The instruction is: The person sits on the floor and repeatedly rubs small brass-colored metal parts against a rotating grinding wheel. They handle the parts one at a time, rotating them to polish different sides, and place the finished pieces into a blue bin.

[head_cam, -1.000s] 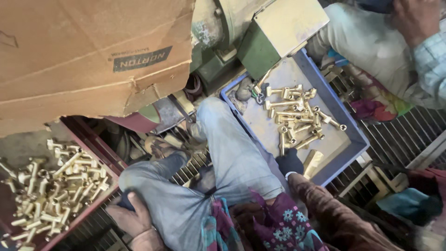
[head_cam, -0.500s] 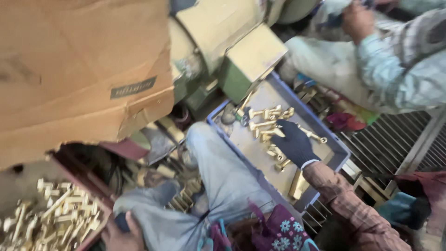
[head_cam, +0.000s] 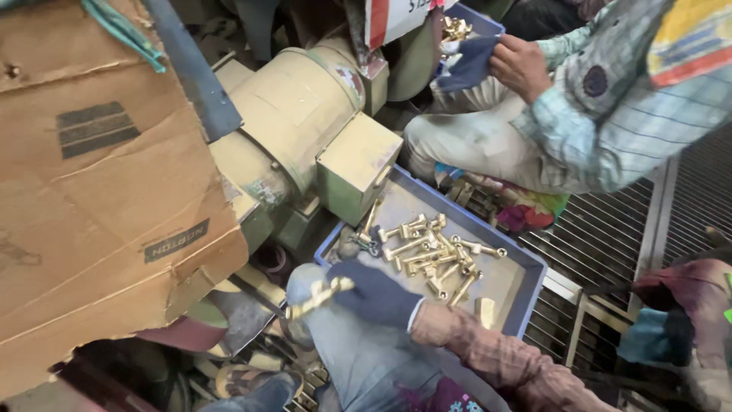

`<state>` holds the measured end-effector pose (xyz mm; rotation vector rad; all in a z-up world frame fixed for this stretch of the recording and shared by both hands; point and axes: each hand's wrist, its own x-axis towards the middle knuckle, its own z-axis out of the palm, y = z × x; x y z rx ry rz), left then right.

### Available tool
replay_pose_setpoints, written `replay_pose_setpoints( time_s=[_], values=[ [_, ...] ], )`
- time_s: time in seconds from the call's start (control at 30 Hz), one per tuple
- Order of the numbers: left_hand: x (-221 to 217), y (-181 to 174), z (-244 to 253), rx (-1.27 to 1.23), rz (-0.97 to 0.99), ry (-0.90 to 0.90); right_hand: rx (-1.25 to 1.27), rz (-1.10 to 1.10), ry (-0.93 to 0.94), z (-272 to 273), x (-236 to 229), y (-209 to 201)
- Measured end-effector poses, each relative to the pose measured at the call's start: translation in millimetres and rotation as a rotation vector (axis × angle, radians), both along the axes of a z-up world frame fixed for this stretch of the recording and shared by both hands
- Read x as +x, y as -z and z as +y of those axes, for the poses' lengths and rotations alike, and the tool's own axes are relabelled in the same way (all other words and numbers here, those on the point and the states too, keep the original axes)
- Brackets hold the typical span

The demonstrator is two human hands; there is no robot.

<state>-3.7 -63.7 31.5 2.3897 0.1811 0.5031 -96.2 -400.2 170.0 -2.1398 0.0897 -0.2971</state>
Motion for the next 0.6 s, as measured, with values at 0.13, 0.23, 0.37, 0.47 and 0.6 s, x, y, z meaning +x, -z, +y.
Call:
replay_pose_setpoints(
  time_s=[0.13,0.23,0.37,0.47,0.6],
  values=[
    [-18,-34,30,-0.147,-0.014,-0.022,0.269,0.237,-0.167,36,17,11],
    [-52,-53,60,-0.337,0.015,-0.047,0.468,0.311,-0.193,51,32,23],
    [-67,-43,59,-0.707,0.199,-0.050,0.671,0.247,-0.243,67,48,46],
    [-43,-18,42,-0.747,0.203,0.066,0.816,0.288,-0.309,79,60,63],
    [-21,10,23,-1.563,0.459,0.000,0.290,0.020,-0.440,93,78,85]
  ],
)
